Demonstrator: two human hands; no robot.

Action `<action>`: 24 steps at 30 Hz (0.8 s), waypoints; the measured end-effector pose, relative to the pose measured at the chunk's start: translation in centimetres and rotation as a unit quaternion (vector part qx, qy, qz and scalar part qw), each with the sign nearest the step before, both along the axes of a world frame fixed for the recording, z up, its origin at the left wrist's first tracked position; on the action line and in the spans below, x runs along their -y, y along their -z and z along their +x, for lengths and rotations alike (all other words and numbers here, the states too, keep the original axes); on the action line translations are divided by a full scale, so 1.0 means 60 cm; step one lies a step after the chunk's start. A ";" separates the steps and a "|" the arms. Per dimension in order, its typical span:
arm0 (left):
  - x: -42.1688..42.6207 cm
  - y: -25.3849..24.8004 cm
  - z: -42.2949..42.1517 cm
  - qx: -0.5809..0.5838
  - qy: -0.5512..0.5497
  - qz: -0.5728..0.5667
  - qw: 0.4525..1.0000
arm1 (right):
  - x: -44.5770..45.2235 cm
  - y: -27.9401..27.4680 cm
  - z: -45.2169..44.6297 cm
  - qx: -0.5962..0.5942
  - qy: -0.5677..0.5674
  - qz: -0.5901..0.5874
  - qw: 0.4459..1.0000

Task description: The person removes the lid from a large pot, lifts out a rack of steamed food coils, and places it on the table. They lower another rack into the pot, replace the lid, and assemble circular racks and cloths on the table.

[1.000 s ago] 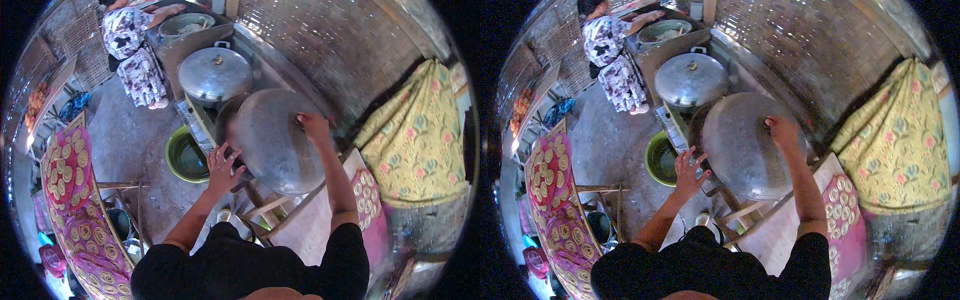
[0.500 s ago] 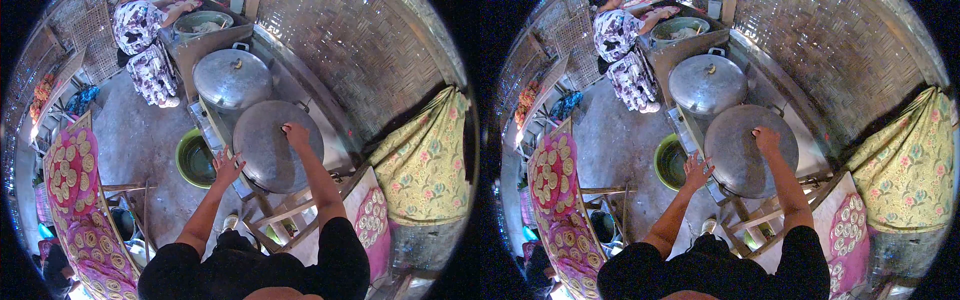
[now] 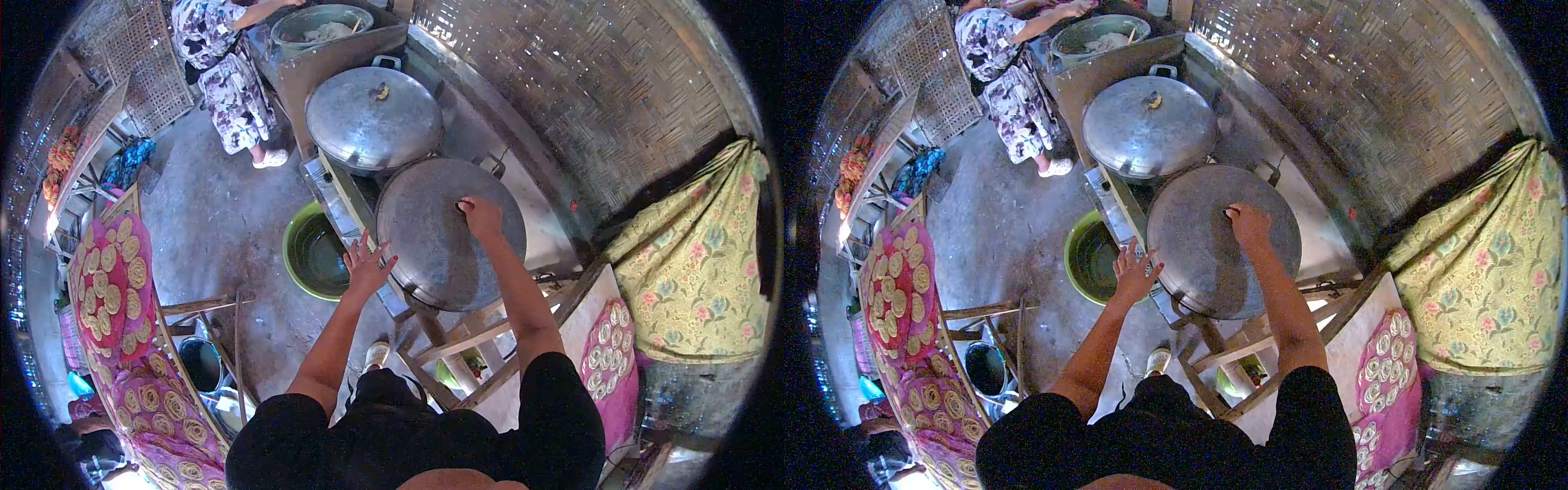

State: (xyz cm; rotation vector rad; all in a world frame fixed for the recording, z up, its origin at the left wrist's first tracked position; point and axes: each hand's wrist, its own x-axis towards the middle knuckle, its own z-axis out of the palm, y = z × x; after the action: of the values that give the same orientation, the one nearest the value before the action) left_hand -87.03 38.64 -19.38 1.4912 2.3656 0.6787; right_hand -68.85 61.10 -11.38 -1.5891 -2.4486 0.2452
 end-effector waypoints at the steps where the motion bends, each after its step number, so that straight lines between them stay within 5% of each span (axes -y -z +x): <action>1: 0.000 -0.002 0.001 0.006 -0.005 -0.006 1.000 | -0.001 0.004 0.001 -0.006 0.007 0.005 1.000; 24: -0.012 0.020 0.003 0.006 0.001 0.004 1.000 | -0.002 0.004 0.009 -0.035 0.013 -0.052 0.998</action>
State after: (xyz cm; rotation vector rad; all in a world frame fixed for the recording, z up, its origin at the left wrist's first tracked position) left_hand -86.83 39.38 -20.59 1.4872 2.3553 0.6967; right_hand -68.29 61.19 -11.64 -1.6247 -2.3967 0.4230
